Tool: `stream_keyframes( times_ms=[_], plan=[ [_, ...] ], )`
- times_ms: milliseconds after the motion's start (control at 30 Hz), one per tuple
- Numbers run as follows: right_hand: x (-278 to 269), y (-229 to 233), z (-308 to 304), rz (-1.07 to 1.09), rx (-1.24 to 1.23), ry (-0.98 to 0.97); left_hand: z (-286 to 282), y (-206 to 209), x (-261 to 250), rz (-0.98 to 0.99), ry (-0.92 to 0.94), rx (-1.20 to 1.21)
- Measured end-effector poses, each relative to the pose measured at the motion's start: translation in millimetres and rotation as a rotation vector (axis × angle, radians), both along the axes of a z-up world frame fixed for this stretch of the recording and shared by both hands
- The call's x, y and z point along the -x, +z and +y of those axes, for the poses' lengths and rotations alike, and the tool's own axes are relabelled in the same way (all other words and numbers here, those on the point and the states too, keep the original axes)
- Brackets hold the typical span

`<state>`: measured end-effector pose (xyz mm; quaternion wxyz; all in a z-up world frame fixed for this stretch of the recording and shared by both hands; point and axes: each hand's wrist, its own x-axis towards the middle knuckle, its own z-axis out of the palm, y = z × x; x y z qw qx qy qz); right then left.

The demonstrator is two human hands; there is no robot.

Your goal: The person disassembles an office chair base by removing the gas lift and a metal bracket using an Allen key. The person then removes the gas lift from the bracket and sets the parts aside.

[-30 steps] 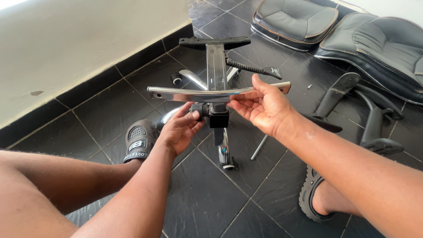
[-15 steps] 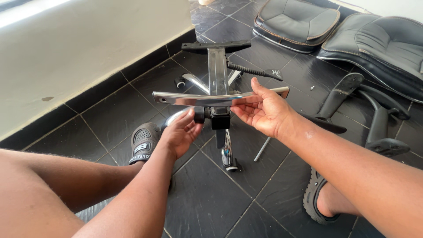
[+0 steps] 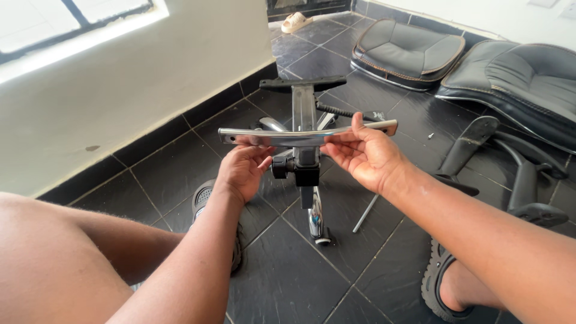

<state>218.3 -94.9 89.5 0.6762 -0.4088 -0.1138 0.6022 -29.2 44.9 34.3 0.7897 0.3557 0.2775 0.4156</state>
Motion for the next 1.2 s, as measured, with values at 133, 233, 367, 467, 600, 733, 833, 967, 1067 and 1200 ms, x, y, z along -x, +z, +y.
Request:
stream_keyframes(
  times_ms=[133, 233, 367, 467, 600, 733, 833, 967, 1067, 1200],
  plan=[
    [-5, 14, -2, 0.018, -0.047, 0.008, 2, 18, -4, 0.037, 0.023, 0.013],
    [-2, 22, -4, -0.027, -0.160, 0.038, -3, 31, -3, -0.017, 0.010, 0.005],
    [-5, 40, -4, -0.033, -0.247, 0.041, -5, 58, -7, -0.193, -0.030, -0.010],
    [-4, 55, -3, -0.014, -0.330, 0.043, -7, 75, -4, -0.274, -0.063, -0.085],
    [-4, 82, -3, 0.025, -0.414, 0.006, -8, 110, -5, -0.273, -0.121, -0.165],
    [2, 92, -10, -0.004, -0.498, 0.019, -20, 126, -2, -0.277, -0.111, -0.196],
    [6, 96, -13, 0.048, -0.556, 0.019, -29, 123, -5, -0.068, -0.114, -0.300],
    [10, 98, -15, 0.236, -0.445, -0.037, -35, 91, -18, 0.230, -0.196, -0.271],
    [9, 96, -22, 0.285, -0.458, -0.003, -41, 62, -33, 0.357, -0.219, -0.356],
    [13, 99, -34, 0.129, -0.535, 0.054, -51, 53, -49, 0.522, -0.111, -0.498]
  ],
)
